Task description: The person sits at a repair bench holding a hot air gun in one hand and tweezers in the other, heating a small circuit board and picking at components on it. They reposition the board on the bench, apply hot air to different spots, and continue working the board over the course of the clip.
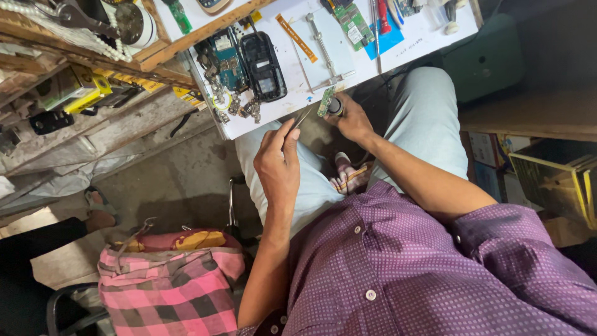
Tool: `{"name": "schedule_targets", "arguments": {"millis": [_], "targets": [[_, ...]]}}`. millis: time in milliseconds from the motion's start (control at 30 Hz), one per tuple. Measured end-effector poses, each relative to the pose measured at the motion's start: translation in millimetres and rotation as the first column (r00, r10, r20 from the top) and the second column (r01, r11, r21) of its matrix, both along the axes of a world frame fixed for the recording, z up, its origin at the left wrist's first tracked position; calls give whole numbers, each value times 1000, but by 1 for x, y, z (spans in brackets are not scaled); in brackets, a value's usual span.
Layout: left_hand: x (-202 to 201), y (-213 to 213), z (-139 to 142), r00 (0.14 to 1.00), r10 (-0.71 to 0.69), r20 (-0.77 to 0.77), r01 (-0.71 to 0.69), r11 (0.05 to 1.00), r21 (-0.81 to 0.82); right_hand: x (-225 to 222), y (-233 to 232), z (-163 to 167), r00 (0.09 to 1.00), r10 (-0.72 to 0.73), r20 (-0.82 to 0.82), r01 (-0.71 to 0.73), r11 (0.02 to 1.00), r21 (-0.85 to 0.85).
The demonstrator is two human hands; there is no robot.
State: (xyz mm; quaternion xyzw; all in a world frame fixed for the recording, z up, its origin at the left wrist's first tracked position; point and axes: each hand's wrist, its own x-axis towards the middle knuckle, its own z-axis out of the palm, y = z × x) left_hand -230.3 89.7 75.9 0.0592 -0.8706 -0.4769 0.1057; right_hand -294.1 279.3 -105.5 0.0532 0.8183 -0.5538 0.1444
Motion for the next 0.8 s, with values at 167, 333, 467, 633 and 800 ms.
{"name": "schedule_targets", "arguments": {"millis": [167, 333, 467, 633, 800], "targets": [[0, 0, -1, 1000, 0, 18, 0, 1000, 9, 0, -1, 0, 994, 28, -107, -27, 1000, 12], [2, -3, -1, 1000, -4, -4, 4, 1000, -16, 1, 0, 1, 997, 33, -73, -34, 999, -15], [2, -2, -1, 1000, 0, -9, 0, 1000, -10, 2, -1, 1, 999, 6, -49, -9, 999, -53], [4, -2, 0, 1000, 2, 10, -2, 1000, -4, 5, 0, 1, 998, 7, -69, -7, 1000, -3], [6, -1, -1, 1000, 2, 17, -1, 1000, -20, 7, 2, 0, 985, 28, -172, -29, 1000, -7]]}}
